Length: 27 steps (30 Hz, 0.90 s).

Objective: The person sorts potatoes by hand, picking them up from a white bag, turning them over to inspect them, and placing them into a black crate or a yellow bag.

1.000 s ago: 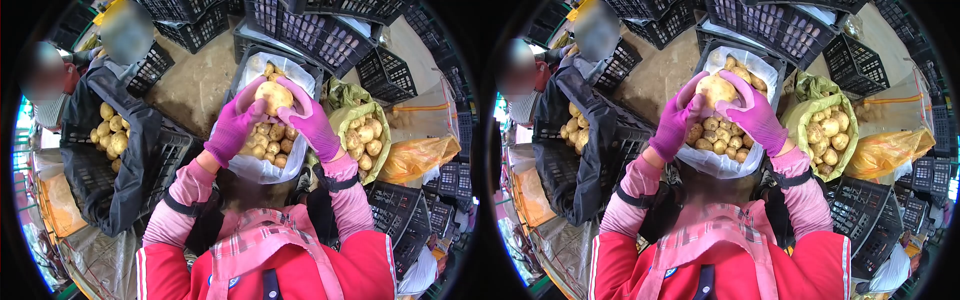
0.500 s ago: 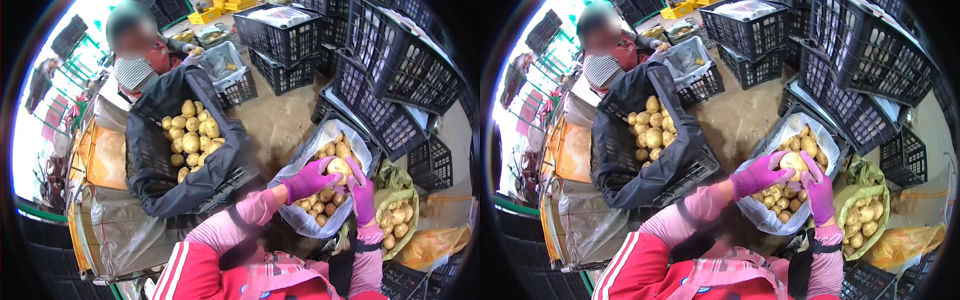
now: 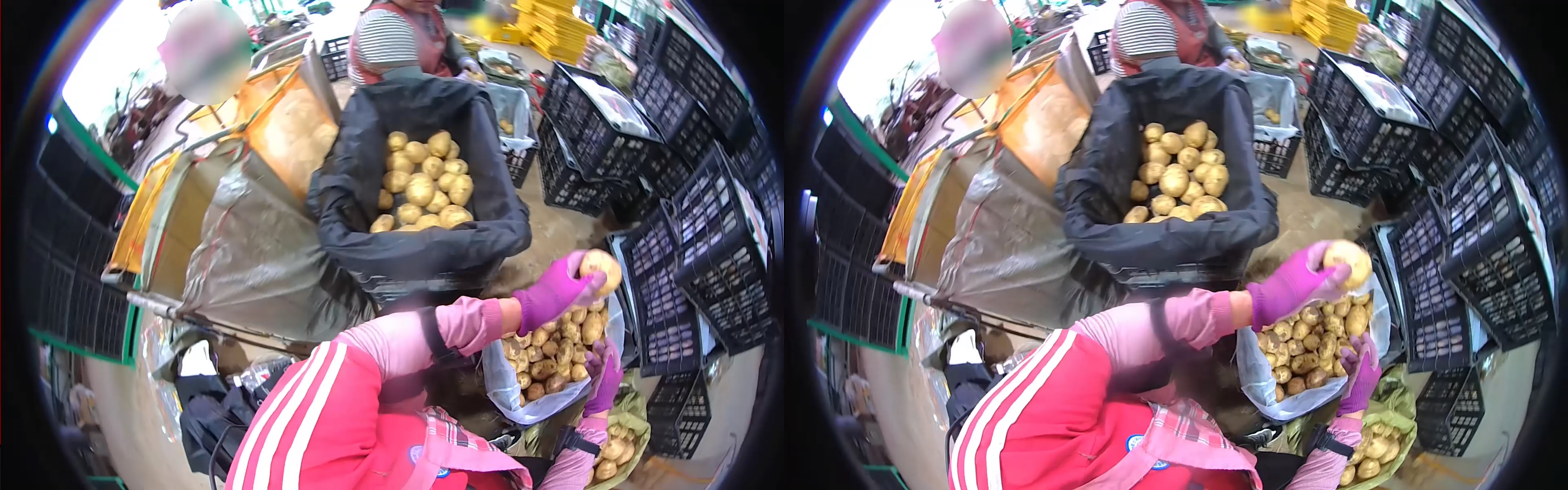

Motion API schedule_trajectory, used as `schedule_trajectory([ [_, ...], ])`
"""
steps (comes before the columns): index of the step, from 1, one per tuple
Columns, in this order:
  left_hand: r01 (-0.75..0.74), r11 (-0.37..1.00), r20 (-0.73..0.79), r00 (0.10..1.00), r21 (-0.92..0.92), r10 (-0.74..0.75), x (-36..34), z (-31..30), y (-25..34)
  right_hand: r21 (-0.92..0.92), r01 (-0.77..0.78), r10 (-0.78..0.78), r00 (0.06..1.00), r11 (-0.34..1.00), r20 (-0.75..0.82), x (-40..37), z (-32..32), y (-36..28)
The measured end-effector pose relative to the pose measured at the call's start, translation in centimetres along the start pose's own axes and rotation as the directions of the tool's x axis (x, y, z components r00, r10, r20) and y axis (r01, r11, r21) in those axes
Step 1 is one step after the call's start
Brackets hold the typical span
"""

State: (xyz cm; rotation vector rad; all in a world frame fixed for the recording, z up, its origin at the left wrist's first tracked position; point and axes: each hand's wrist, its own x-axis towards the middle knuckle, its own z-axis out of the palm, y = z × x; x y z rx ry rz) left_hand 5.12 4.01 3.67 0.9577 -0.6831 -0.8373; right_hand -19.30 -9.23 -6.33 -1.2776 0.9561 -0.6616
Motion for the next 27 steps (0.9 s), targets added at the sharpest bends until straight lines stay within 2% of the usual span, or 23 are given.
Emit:
schedule_trajectory([
  [1,-0.102,0.979,-0.122,0.985,0.175,0.124,0.0,-1.0,2.0,-0.024,-0.042,0.041,0.999,0.999,-0.014,0.2,-0.3,0.5],
  [2,-0.111,0.994,-0.173,0.979,0.002,0.110,-1.5,-1.7,5.7,-0.048,-0.073,0.071,0.997,0.996,-0.035,0.4,-0.7,1.1],
  [3,-0.261,0.965,-0.263,0.932,-0.017,0.247,-2.6,-2.9,8.2,-0.058,-0.086,0.084,0.996,0.995,-0.040,0.6,-1.0,1.7],
  [4,-0.365,0.927,-0.332,0.867,0.083,0.371,-4.4,-4.2,11.2,-0.069,-0.102,0.099,0.994,0.992,-0.045,0.7,-1.2,2.1],
  [6,-0.602,0.781,-0.444,0.752,-0.164,0.487,-8.1,-7.2,16.1,-0.093,-0.108,0.104,0.994,0.990,-0.046,0.8,-1.5,2.9],
  [7,-0.686,0.712,-0.544,0.657,-0.147,0.521,-9.8,-8.8,18.8,-0.096,-0.113,0.109,0.993,0.989,-0.050,1.0,-1.7,3.2],
  [8,-0.739,0.667,-0.543,0.600,-0.094,0.588,-11.4,-12.1,20.6,-0.096,-0.118,0.113,0.992,0.988,-0.054,1.2,-1.8,3.6],
  [10,-0.885,0.465,-0.722,0.319,0.004,0.614,-14.1,-15.7,23.8,-0.112,-0.119,0.114,0.992,0.987,-0.048,1.6,-1.8,4.0],
  [11,-0.918,0.397,-0.733,0.288,-0.027,0.616,-15.4,-18.3,24.7,-0.121,-0.112,0.107,0.993,0.986,-0.041,1.6,-1.9,4.2],
  [12,-0.921,0.384,-0.818,0.268,-0.063,0.509,-16.4,-19.0,25.7,-0.128,-0.106,0.102,0.994,0.986,-0.038,1.6,-1.9,4.3],
  [14,-0.907,0.374,-0.751,0.382,-0.193,0.538,-17.1,-20.2,25.0,-0.132,-0.106,0.105,0.994,0.986,-0.012,1.7,-1.8,4.6],
  [16,-0.804,0.576,-0.665,0.511,-0.146,0.545,-15.3,-16.7,23.2,-0.109,-0.123,0.120,0.992,0.986,-0.035,1.8,-1.9,5.0],
  [17,-0.730,0.676,-0.495,0.627,-0.105,0.601,-14.2,-15.2,21.2,-0.093,-0.127,0.122,0.991,0.988,-0.050,2.2,-2.2,5.6],
  [18,-0.615,0.764,-0.398,0.762,-0.197,0.511,-12.9,-13.5,19.8,-0.128,-0.078,0.073,0.996,0.989,-0.041,0.9,-1.5,4.3],
  [19,-0.474,0.865,-0.306,0.858,-0.162,0.413,-11.7,-11.3,18.3,-0.070,-0.058,0.051,0.995,0.996,-0.089,0.3,-1.1,4.0],
  [20,-0.319,0.941,-0.199,0.935,-0.114,0.293,-10.7,-9.0,16.9,-0.011,0.015,-0.016,0.998,1.000,-0.062,-0.8,-1.0,3.2],
  [21,-0.166,0.979,-0.164,0.976,-0.121,0.145,-9.8,-6.5,15.8,0.032,0.076,-0.074,0.996,0.997,-0.051,-1.6,-1.1,2.7],
  [23,-0.044,0.999,0.038,0.998,0.022,0.044,-7.5,-3.2,12.4,0.069,0.023,-0.014,0.992,0.997,-0.126,-2.7,-1.5,1.2],
  [24,-0.014,0.994,0.144,0.990,0.110,-0.002,-6.3,-2.1,10.9,0.059,-0.010,0.018,0.989,0.998,-0.147,-2.9,-2.2,0.7],
  [27,0.093,0.962,0.288,0.943,0.256,-0.168,-4.3,1.2,7.3,0.077,0.033,-0.024,0.992,0.996,-0.124,-2.8,-4.8,2.1],
])
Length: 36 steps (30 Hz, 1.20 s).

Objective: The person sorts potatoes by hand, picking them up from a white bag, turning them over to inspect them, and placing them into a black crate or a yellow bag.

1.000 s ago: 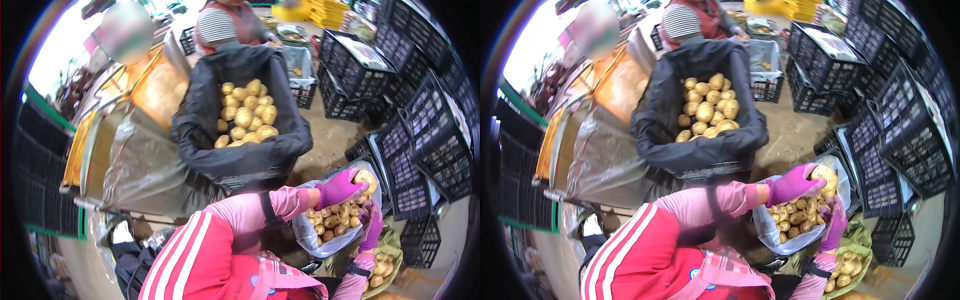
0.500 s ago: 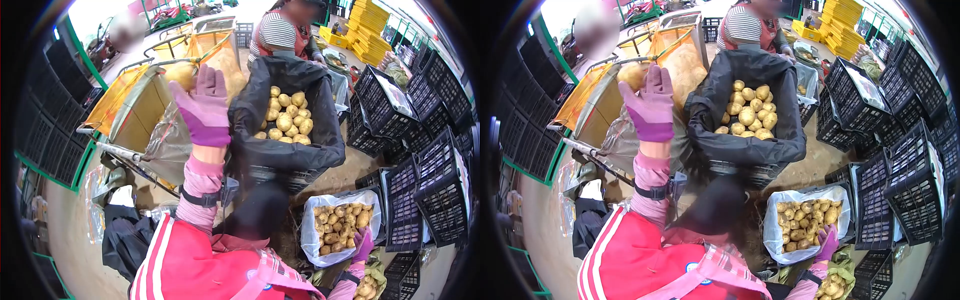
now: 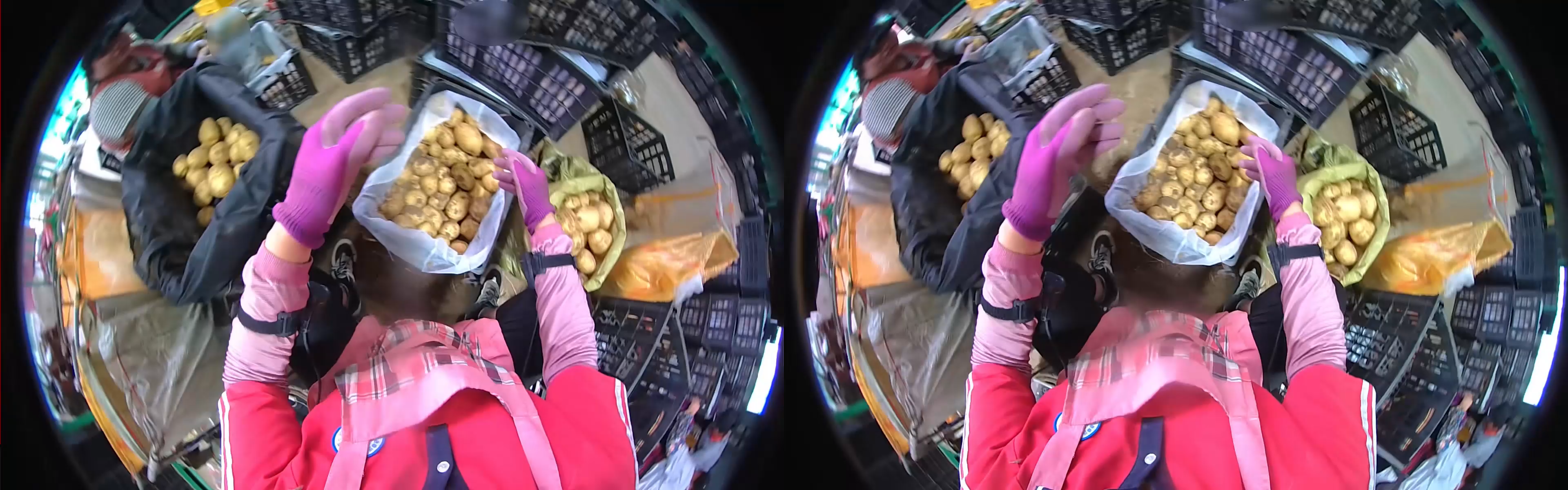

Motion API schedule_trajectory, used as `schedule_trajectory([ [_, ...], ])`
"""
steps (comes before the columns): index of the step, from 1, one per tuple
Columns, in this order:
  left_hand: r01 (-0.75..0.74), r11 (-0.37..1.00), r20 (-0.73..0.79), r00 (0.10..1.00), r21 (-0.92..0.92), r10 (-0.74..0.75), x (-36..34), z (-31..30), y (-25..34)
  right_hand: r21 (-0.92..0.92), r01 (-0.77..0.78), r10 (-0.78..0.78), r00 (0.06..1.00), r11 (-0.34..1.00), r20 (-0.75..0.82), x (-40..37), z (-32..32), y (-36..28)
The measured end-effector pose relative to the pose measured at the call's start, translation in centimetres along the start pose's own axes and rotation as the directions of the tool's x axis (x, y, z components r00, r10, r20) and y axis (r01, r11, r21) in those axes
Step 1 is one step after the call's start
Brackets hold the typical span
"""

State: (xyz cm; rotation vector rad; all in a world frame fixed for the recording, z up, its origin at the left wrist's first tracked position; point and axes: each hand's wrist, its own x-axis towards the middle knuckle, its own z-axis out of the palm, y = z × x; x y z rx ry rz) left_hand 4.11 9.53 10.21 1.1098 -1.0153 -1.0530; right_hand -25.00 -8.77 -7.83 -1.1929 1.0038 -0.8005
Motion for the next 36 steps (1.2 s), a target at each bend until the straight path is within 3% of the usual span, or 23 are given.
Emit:
schedule_trajectory([
  [2,-0.006,0.995,0.115,0.993,0.100,-0.006,2.1,-0.1,-3.3,-0.027,-0.024,0.023,0.999,0.999,-0.041,0.1,-0.2,0.1],
  [6,0.129,0.991,0.088,0.987,0.034,-0.131,3.5,1.0,-4.9,-0.209,-0.159,0.142,0.986,0.965,-0.091,2.8,-0.1,2.0],
  [9,0.158,0.987,0.030,0.987,-0.035,-0.157,4.4,0.6,-5.8,-0.507,-0.059,0.075,0.997,0.860,0.010,7.4,-0.5,7.2],
  [10,0.172,0.984,0.011,0.985,-0.041,-0.172,4.7,0.2,-6.1,-0.691,0.203,-0.130,0.979,0.694,0.157,8.6,0.0,8.6],
  [11,0.191,0.981,-0.008,0.981,-0.047,-0.191,4.8,-0.1,-6.4,-0.787,0.186,-0.083,0.982,0.588,0.169,9.7,0.6,10.3],
  [13,0.239,0.969,-0.052,0.969,-0.063,-0.242,5.1,-0.8,-6.6,-0.802,-0.014,0.178,0.977,0.598,0.116,10.3,3.7,11.1],
  [14,0.266,0.961,-0.079,0.959,-0.075,-0.271,5.3,-0.9,-6.3,-0.875,0.104,0.157,0.967,0.474,0.200,11.8,4.4,13.5],
  [15,0.292,0.952,-0.108,0.948,-0.089,-0.301,5.4,-1.1,-6.2,-0.912,0.116,0.128,0.976,0.395,0.179,11.9,5.5,14.9],
  [17,0.271,0.947,-0.153,0.942,-0.173,-0.298,5.6,-1.4,-6.6,-0.989,0.041,0.302,0.950,0.144,0.083,12.6,8.4,15.3],
  [20,0.259,0.941,-0.188,0.935,-0.217,-0.300,5.7,-1.8,-7.0,-0.991,0.116,0.153,0.983,-0.070,0.105,13.0,8.5,21.4],
  [23,0.282,0.936,-0.202,0.924,-0.210,-0.324,5.5,-2.1,-6.9,-0.974,0.188,0.223,0.962,-0.130,0.156,15.7,7.1,25.1],
  [24,0.285,0.935,-0.194,0.926,-0.210,-0.325,5.3,-2.2,-7.1,-0.974,0.208,0.262,0.948,-0.090,0.179,14.9,7.3,22.2],
  [27,0.275,0.941,-0.190,0.931,-0.196,-0.312,5.1,-2.4,-7.0,-0.941,0.127,0.262,0.941,0.315,0.215,13.1,7.0,15.9],
  [29,0.286,0.943,-0.175,0.933,-0.168,-0.314,4.7,-2.1,-7.1,-0.747,0.179,0.220,0.889,0.640,0.402,12.7,6.0,12.7],
  [31,0.303,0.947,-0.135,0.939,-0.110,-0.316,4.4,-1.9,-7.8,-0.413,-0.146,0.351,0.805,0.899,0.479,9.0,7.7,3.2],
  [33,0.276,0.959,-0.116,0.957,0.065,-0.267,4.3,-2.3,-10.6,-0.218,-0.234,0.315,0.796,0.948,0.516,6.1,8.0,-1.8],
  [34,0.255,0.955,-0.104,0.965,0.152,-0.241,4.3,-2.2,-11.4,-0.156,-0.160,0.220,0.812,0.975,0.541,4.5,8.3,-3.6],
  [36,0.397,0.918,0.005,0.918,0.004,-0.397,4.3,-1.4,-11.2,-0.054,-0.084,0.100,0.827,0.995,0.553,1.5,8.8,-6.6],
])
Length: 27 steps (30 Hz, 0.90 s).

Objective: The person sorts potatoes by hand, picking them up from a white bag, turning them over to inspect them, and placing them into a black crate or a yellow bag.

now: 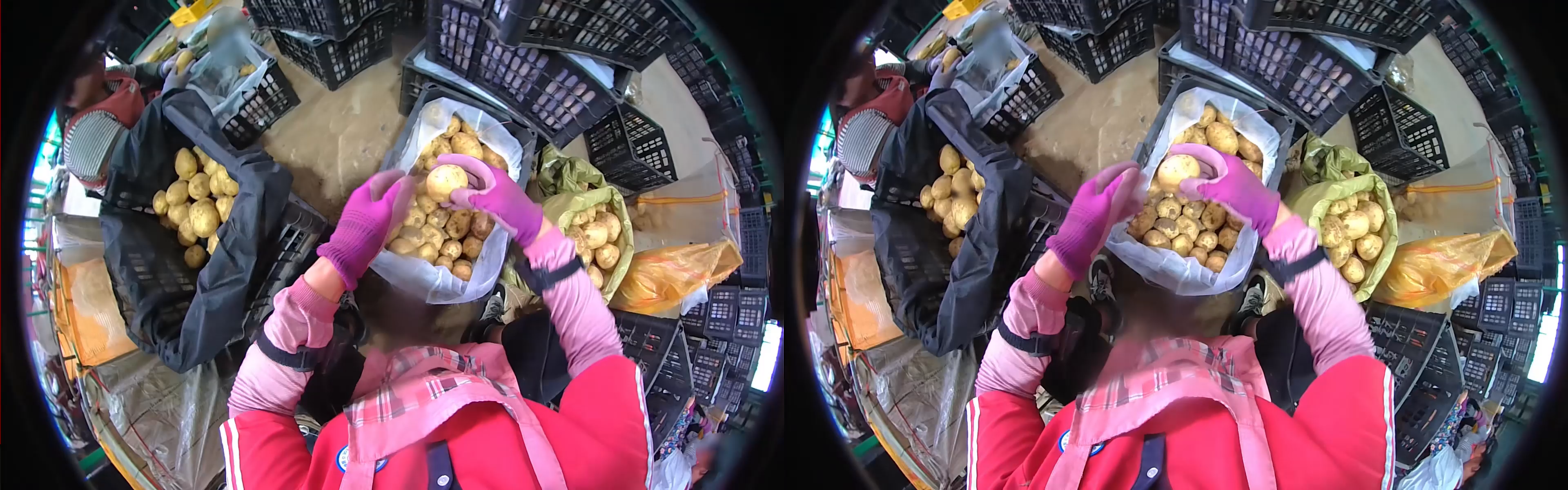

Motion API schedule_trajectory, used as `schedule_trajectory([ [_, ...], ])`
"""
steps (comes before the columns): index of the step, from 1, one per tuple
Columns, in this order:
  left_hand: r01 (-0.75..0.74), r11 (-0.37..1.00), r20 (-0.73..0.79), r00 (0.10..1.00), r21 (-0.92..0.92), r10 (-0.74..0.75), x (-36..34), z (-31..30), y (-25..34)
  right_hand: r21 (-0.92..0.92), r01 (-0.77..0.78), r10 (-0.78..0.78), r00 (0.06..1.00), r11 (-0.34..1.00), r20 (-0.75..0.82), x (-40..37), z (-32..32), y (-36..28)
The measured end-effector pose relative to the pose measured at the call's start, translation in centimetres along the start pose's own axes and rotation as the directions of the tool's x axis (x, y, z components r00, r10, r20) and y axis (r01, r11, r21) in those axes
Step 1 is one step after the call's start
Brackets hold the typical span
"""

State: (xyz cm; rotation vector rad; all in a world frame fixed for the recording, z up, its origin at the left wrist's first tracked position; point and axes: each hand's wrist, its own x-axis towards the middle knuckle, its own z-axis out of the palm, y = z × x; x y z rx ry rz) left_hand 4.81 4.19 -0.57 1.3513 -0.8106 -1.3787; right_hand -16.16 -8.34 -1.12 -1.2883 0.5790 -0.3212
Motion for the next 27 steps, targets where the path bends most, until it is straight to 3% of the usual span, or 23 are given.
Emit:
schedule_trajectory([
  [1,0.084,0.994,0.062,0.995,-0.064,-0.080,-0.1,0.5,0.4,0.056,0.145,-0.144,0.989,0.988,-0.022,-0.9,1.6,-0.8],
  [2,0.299,0.940,0.163,0.948,-0.161,-0.273,-0.3,1.0,1.1,0.049,0.210,-0.208,0.977,0.976,-0.039,-1.7,2.6,-1.2],
  [3,0.332,0.925,0.229,0.930,-0.186,-0.288,-0.3,1.4,1.2,0.045,0.272,-0.270,0.961,0.961,-0.057,-2.2,3.2,-1.3],
  [5,0.406,0.885,0.357,0.880,-0.226,-0.313,-0.2,2.0,1.1,-0.239,0.390,-0.414,0.908,0.889,-0.059,-2.6,3.7,-1.3],
  [6,0.300,0.930,0.319,0.921,-0.213,-0.224,-0.3,2.3,1.3,-0.374,0.431,-0.480,0.876,0.821,-0.046,-2.7,3.9,-1.3],
  [11,-0.191,0.978,0.126,0.972,-0.083,0.200,0.2,3.8,1.3,-0.137,0.327,-0.348,0.920,0.935,-0.179,-2.7,3.6,-0.4],
  [14,-0.268,0.961,0.160,0.948,-0.071,0.276,0.6,4.0,1.1,-0.169,0.280,-0.312,0.927,0.945,-0.207,-2.6,3.0,0.1],
  [17,-0.156,0.982,0.189,0.966,-0.109,0.175,0.9,3.7,1.2,-0.214,0.149,-0.199,0.951,0.966,-0.236,-3.6,2.7,-1.5],
  [19,-0.127,0.989,0.198,0.970,-0.078,0.140,1.3,3.4,1.3,-0.229,0.135,-0.194,0.946,0.964,-0.259,-3.7,2.5,-1.7],
  [22,-0.101,0.995,0.153,0.983,-0.019,0.103,1.4,3.5,1.1,-0.080,0.175,-0.190,0.947,0.981,-0.261,-3.6,2.7,-1.4],
  [27,0.065,0.997,0.193,0.979,-0.029,-0.058,1.0,3.5,1.6,-0.193,0.168,-0.210,0.951,0.967,-0.225,-3.6,2.8,-1.3],
])
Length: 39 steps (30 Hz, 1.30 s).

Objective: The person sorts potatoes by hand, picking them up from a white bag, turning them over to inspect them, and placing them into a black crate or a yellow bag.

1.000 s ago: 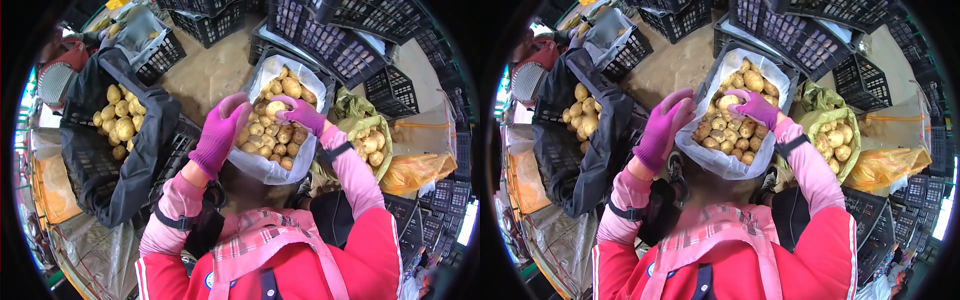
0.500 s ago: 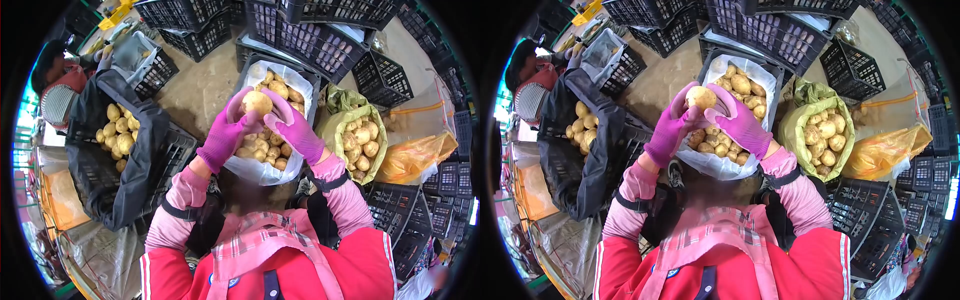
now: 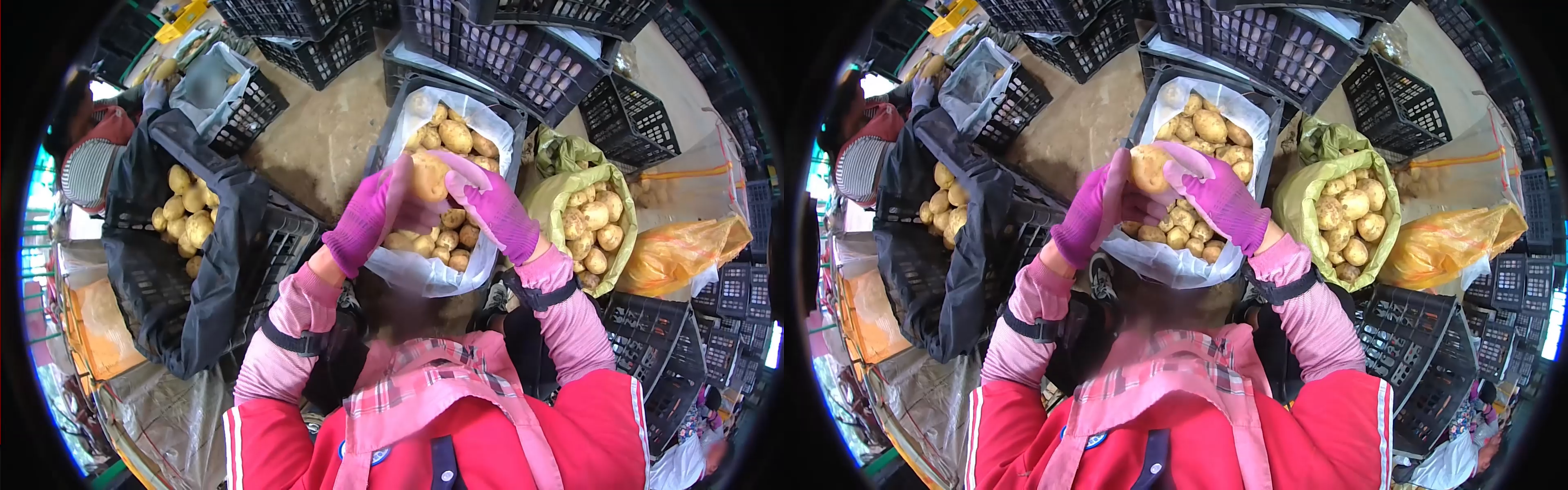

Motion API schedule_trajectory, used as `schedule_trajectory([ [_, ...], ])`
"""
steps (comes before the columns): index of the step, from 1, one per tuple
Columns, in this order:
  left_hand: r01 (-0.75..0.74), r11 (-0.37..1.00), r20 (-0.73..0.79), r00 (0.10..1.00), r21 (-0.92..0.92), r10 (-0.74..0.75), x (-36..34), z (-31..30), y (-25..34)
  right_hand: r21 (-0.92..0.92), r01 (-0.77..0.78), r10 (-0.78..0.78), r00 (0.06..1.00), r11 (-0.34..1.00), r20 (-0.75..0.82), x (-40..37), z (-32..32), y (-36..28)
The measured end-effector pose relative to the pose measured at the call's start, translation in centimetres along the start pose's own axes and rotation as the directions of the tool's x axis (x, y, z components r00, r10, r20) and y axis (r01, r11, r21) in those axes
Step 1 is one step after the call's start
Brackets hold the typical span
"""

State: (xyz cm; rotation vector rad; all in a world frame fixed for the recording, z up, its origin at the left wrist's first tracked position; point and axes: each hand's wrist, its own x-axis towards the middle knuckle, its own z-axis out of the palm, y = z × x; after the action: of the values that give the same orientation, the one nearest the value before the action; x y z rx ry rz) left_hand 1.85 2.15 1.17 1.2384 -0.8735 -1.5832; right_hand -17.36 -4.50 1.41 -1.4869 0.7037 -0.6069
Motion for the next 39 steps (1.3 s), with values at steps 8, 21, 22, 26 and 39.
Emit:
schedule_trajectory([
  [8,0.081,0.996,-0.005,0.997,-0.046,-0.082,-0.1,0.3,-0.2,0.012,-0.027,0.027,0.999,1.000,0.037,-0.1,0.3,0.0],
  [21,0.020,1.000,-0.042,0.999,-0.020,-0.020,0.1,0.2,-0.5,0.146,-0.056,0.050,0.998,0.988,0.047,-0.1,0.1,-0.8],
  [22,0.019,1.000,-0.030,0.999,-0.001,-0.019,-0.1,0.4,-0.1,0.134,-0.072,0.067,0.997,0.988,0.039,-0.1,0.1,-0.9],
  [26,0.014,0.996,-0.001,1.000,0.087,-0.014,-0.1,0.0,0.0,0.103,-0.072,0.069,0.997,0.992,0.041,-0.2,0.2,-0.5],
  [39,-0.068,0.997,0.076,0.995,-0.030,0.070,-0.2,-0.1,-0.4,0.082,0.034,-0.035,0.999,0.996,0.015,-0.3,0.2,-1.2],
])
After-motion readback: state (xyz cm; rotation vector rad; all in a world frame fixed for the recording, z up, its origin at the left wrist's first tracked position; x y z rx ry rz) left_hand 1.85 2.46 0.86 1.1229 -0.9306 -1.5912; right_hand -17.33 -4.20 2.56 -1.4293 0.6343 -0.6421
